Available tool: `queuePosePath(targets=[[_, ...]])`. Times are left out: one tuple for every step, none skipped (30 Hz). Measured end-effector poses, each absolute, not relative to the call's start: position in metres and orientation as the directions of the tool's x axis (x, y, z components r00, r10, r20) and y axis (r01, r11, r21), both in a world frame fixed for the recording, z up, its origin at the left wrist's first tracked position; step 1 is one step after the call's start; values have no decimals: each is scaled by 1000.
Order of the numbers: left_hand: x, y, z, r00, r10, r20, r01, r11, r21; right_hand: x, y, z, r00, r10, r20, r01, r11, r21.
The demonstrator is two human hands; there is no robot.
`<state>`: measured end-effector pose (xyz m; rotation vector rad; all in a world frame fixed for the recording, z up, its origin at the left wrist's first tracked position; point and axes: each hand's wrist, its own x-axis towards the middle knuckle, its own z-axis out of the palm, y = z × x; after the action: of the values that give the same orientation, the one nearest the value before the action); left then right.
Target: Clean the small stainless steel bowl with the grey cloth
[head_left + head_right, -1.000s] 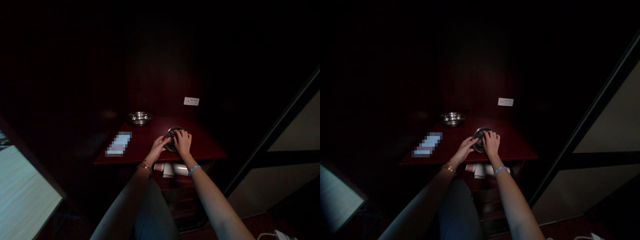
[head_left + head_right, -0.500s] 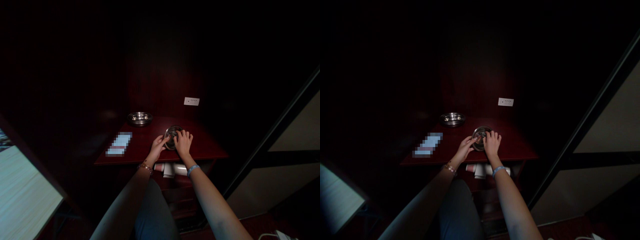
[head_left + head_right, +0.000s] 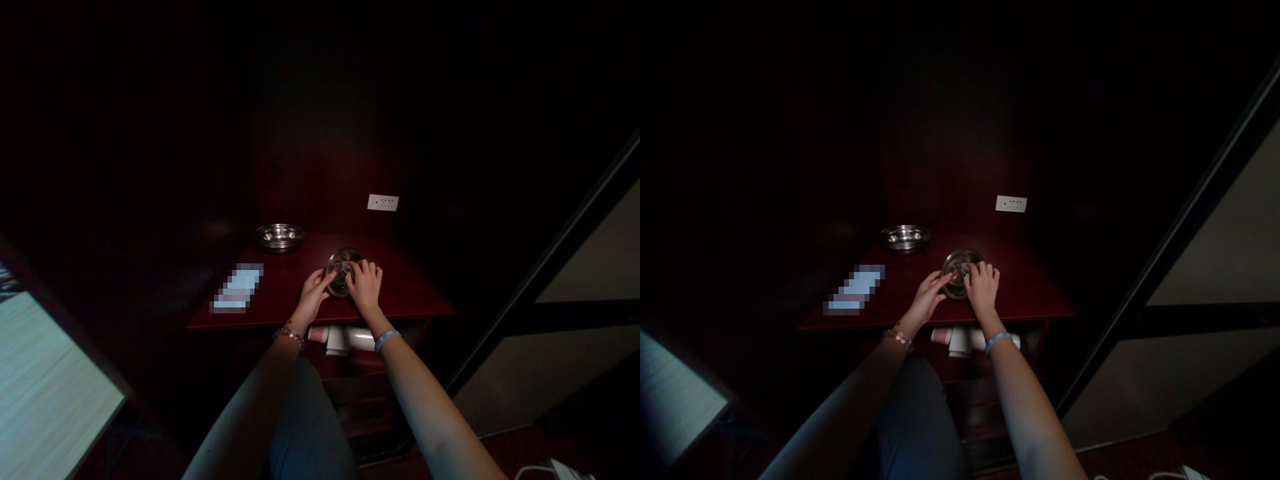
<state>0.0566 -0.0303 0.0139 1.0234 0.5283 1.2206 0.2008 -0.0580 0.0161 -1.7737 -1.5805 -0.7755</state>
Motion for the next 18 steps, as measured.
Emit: queuePosePath(targets=[[56,-31,14,303,936,180,-515,2,857,201,-58,16,91,626,775,996,-62,-68],[56,-31,15,304,935,182,-519,2,855,202,-57,16,77,630,772,997,-42,-65],[56,-31,15,304,935,184,-523,2,853,203,-57,15,65,635,770,998,-24,-64],[55,-32,15,304,934,187,-526,1,851,203,-56,15,58,639,767,998,-10,-67],[55,-32,15,306,933,190,-528,0,849,203,-56,14,55,641,765,997,0,-72],[55,-32,15,308,932,193,-530,0,848,204,-55,14,55,642,765,997,6,-77],[55,-32,15,310,930,195,-532,0,847,204,-55,14,55,642,765,997,11,-81],[55,-32,15,311,930,197,-534,-1,846,204,-55,14,54,642,765,996,14,-82],[55,-32,15,311,930,198,-535,0,845,204,-56,14,53,642,765,996,16,-82],[55,-32,16,312,929,198,-537,0,843,204,-56,14,51,644,764,997,17,-80],[55,-32,16,312,929,198,-538,1,843,204,-56,14,50,645,762,997,15,-78],[56,-32,16,314,929,197,-537,2,844,203,-56,15,50,648,760,997,12,-76],[56,-32,16,315,929,196,-534,3,846,203,-57,15,49,651,758,997,10,-73],[56,-32,16,316,929,194,-530,3,848,203,-57,15,48,653,756,997,8,-70],[55,-32,16,316,929,193,-527,3,850,203,-57,15,47,655,754,998,7,-69],[55,-32,16,315,930,192,-524,2,852,203,-57,15,47,656,753,998,7,-69],[55,-32,16,313,930,191,-523,1,853,203,-57,15,48,657,752,998,6,-70],[55,-32,16,312,931,190,-522,1,853,202,-58,16,50,659,751,997,5,-71]])
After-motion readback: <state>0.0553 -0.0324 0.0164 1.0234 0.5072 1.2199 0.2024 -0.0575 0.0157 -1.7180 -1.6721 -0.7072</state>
